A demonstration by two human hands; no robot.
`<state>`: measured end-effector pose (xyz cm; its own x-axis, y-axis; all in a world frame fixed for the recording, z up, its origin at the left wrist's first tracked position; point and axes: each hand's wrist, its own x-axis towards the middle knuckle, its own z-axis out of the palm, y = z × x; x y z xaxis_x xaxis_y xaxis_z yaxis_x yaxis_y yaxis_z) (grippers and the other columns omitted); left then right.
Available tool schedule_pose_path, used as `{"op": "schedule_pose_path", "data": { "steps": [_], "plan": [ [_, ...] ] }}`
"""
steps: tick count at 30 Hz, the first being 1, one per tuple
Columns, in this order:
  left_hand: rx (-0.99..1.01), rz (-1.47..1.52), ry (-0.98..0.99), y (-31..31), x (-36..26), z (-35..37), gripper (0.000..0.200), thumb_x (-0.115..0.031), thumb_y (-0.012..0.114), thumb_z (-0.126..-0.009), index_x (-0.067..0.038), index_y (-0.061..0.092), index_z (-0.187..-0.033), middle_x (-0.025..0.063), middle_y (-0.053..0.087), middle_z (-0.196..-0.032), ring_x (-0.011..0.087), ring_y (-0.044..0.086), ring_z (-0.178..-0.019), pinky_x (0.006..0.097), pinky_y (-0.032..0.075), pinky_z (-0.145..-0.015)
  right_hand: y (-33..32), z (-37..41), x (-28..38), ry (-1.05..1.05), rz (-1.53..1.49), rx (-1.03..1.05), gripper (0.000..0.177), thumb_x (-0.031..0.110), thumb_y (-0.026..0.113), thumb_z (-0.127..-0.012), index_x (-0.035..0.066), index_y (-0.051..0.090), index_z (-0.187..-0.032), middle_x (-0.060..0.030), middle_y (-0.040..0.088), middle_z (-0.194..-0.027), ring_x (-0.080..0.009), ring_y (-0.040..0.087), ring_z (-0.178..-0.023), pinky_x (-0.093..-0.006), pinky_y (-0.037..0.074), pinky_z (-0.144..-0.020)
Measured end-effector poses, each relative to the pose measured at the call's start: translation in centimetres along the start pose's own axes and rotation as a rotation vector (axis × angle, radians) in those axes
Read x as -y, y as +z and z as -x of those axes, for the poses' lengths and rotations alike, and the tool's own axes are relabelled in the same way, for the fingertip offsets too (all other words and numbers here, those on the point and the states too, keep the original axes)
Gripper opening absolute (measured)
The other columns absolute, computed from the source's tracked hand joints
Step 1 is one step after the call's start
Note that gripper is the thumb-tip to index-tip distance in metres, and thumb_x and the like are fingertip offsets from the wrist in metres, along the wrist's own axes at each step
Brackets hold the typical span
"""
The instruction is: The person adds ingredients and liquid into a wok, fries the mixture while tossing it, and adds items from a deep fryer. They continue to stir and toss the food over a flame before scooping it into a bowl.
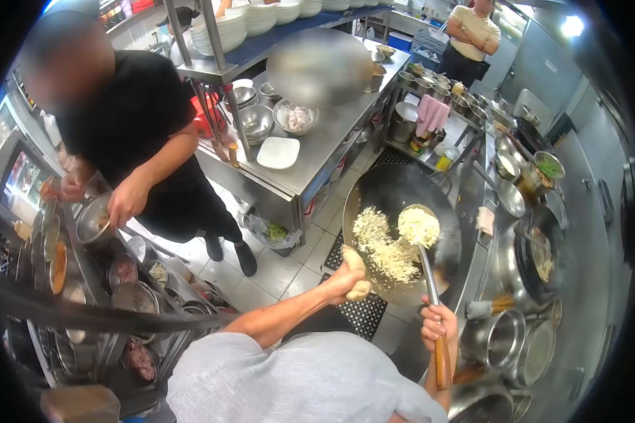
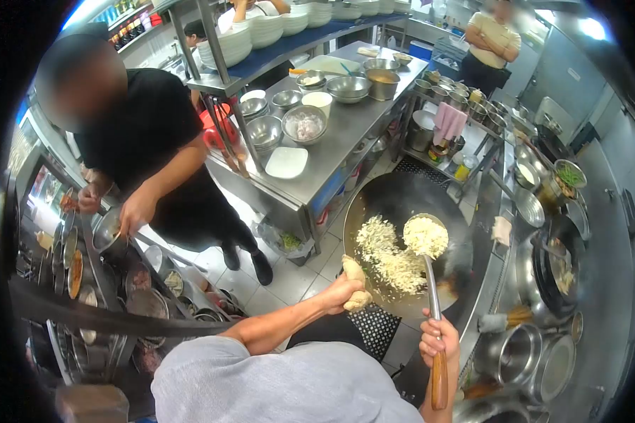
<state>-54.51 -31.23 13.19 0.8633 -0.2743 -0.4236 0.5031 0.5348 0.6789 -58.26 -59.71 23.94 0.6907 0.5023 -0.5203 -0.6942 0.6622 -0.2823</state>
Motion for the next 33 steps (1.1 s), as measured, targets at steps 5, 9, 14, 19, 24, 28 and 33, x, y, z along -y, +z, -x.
{"op": "schedule_pose_path", "data": {
  "steps": [5, 9, 14, 19, 24, 28, 33],
  "plan": [
    [-0.079, 0.089, -0.006, -2.1, -1.8, -3.2, 0.045, 0.003, 0.046, -0.079, -0.002, 0.040, -0.123, 0.0107, 0.055, -0.099, 0.0177, 0.060, -0.076, 0.0312, 0.052, -0.059, 5.3, -8.0, 4.9, 0.071, 0.411, -0.039, 0.033, 0.004, 0.045, -0.090, 0.003, 0.048, -0.123, 0.0003, 0.039, -0.061, -0.0058, 0.035, -0.033, -0.0244, 0.034, -0.031],
    [-0.096, 0.265, -0.012, -4.0, 1.3, -5.9, 0.044, 0.003, 0.045, -0.079, 0.000, 0.042, -0.122, 0.0122, 0.057, -0.100, 0.0192, 0.062, -0.076, 0.0317, 0.053, -0.057, 8.2, -16.8, 6.5, 0.216, 0.429, 0.209, 0.038, 0.003, 0.044, -0.090, 0.002, 0.042, -0.128, 0.0002, 0.039, -0.062, -0.0058, 0.035, -0.033, -0.0240, 0.034, -0.030],
    [-0.145, 0.318, -0.062, -3.6, 1.9, -7.2, 0.052, 0.002, 0.046, -0.080, -0.001, 0.038, -0.131, 0.0120, 0.056, -0.109, 0.0200, 0.062, -0.087, 0.0325, 0.054, -0.070, 13.2, -27.8, 4.8, 0.382, 0.464, 0.387, 0.038, 0.003, 0.045, -0.090, 0.001, 0.041, -0.128, 0.0008, 0.039, -0.062, -0.0056, 0.035, -0.033, -0.0234, 0.033, -0.030],
    [-0.193, 0.268, -0.045, -4.9, 4.2, -8.9, 0.060, 0.003, 0.045, -0.080, -0.002, 0.029, -0.138, 0.0126, 0.053, -0.117, 0.0205, 0.060, -0.095, 0.0326, 0.053, -0.076, 17.3, -34.4, 2.3, 0.351, 0.908, 0.383, 0.037, 0.002, 0.050, -0.086, 0.004, 0.045, -0.123, 0.0001, 0.041, -0.062, -0.0061, 0.036, -0.035, -0.0232, 0.031, -0.031],
    [-0.220, 0.250, -0.028, -5.0, 2.1, -7.8, 0.068, 0.004, 0.045, -0.080, -0.004, 0.022, -0.143, 0.0131, 0.048, -0.127, 0.0220, 0.056, -0.106, 0.0343, 0.051, -0.084, 14.8, -40.3, 0.0, 0.290, 1.141, 0.421, 0.037, 0.001, 0.052, -0.081, 0.005, 0.046, -0.117, -0.0021, 0.044, -0.059, -0.0097, 0.039, -0.036, -0.0257, 0.032, -0.034],
    [-0.221, 0.286, -0.039, -6.8, 3.2, -8.0, 0.065, 0.003, 0.045, -0.080, -0.003, 0.025, -0.141, 0.0135, 0.048, -0.127, 0.0223, 0.057, -0.107, 0.0341, 0.051, -0.084, 13.8, -41.6, -1.3, 0.181, 1.426, 0.369, 0.041, 0.004, 0.053, -0.080, 0.004, 0.046, -0.121, -0.0011, 0.046, -0.059, -0.0102, 0.040, -0.036, -0.0264, 0.032, -0.035],
    [-0.227, 0.282, -0.093, -8.5, 3.4, -7.7, 0.061, 0.002, 0.046, -0.080, 0.000, 0.028, -0.139, 0.0126, 0.051, -0.122, 0.0222, 0.058, -0.102, 0.0345, 0.051, -0.083, 9.6, -44.3, -2.1, -0.210, 1.845, 0.377, 0.052, 0.013, 0.055, -0.081, 0.004, 0.041, -0.131, -0.0178, 0.061, -0.075, -0.0341, 0.062, -0.063, -0.0429, 0.048, -0.057]
  ]
}}
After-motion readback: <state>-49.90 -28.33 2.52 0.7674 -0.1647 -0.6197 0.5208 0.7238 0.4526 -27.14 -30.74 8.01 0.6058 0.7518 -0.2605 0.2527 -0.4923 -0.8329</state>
